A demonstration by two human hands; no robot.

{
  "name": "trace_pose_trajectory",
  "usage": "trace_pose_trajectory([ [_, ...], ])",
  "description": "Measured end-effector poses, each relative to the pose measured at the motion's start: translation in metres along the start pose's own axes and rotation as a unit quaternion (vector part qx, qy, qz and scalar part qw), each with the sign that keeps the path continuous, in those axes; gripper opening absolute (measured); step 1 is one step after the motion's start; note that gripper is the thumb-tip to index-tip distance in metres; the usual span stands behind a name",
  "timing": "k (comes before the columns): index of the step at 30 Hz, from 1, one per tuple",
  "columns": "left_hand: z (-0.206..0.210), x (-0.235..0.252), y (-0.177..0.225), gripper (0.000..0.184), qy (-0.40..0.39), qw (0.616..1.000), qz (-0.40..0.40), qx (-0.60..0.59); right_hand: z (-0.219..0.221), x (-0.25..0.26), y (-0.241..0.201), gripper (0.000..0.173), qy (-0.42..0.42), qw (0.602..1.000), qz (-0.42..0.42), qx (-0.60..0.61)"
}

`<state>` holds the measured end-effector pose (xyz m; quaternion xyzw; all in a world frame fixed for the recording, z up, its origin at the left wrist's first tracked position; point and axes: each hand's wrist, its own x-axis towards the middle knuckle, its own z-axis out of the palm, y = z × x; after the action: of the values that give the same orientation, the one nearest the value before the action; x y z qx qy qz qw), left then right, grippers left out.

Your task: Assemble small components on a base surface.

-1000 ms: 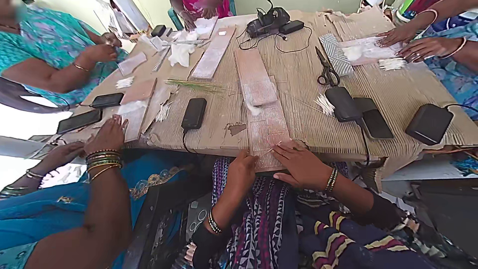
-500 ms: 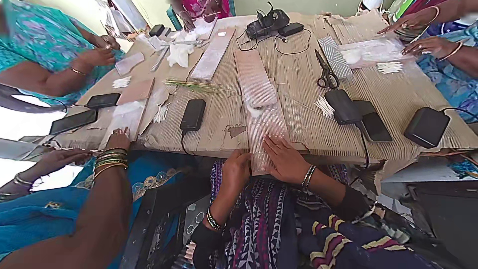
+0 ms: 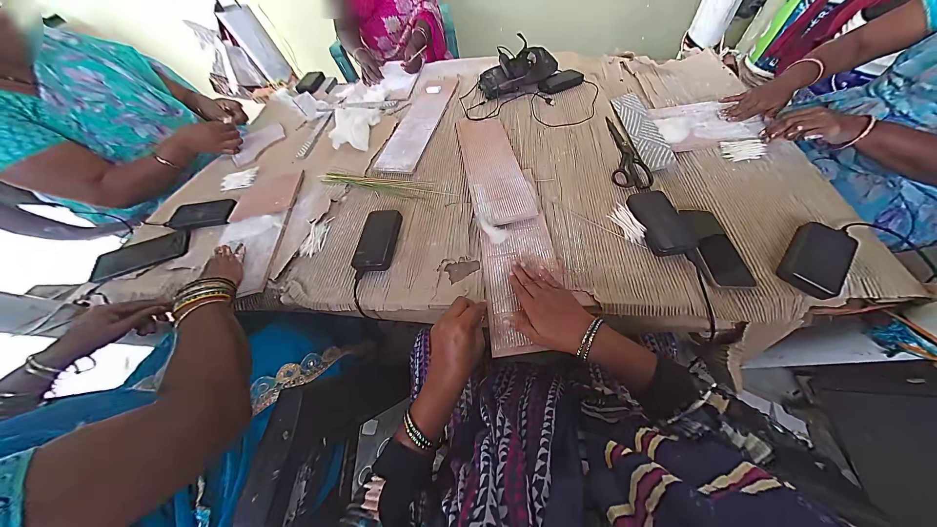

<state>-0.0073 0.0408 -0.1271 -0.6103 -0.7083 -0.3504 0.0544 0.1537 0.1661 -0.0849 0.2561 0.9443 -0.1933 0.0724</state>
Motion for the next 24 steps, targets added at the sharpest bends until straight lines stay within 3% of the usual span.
trace_pose_trajectory([
  [6,-0.005,-0.015,0.005,0.023,-0.033,0.999,0.024,-0.003,0.005,-0.049,-0.005,0.094,-0.046,0.999,-0.023,0.005],
  [8,-0.01,-0.017,0.004,0.024,-0.033,0.999,0.04,0.009,-0.01,-0.06,-0.007,0.084,-0.088,0.995,-0.034,0.01],
  [12,-0.011,-0.016,0.006,0.027,-0.005,0.997,0.067,0.023,-0.015,-0.052,0.001,0.034,0.104,0.994,-0.02,0.03],
  [14,-0.012,-0.011,0.006,0.027,0.013,0.997,0.07,0.019,-0.016,-0.04,0.008,0.021,0.121,0.993,-0.013,-0.009],
  [24,-0.012,-0.004,0.014,0.03,-0.025,0.994,0.097,0.044,-0.016,-0.038,-0.003,0.015,0.191,0.977,-0.066,-0.067],
])
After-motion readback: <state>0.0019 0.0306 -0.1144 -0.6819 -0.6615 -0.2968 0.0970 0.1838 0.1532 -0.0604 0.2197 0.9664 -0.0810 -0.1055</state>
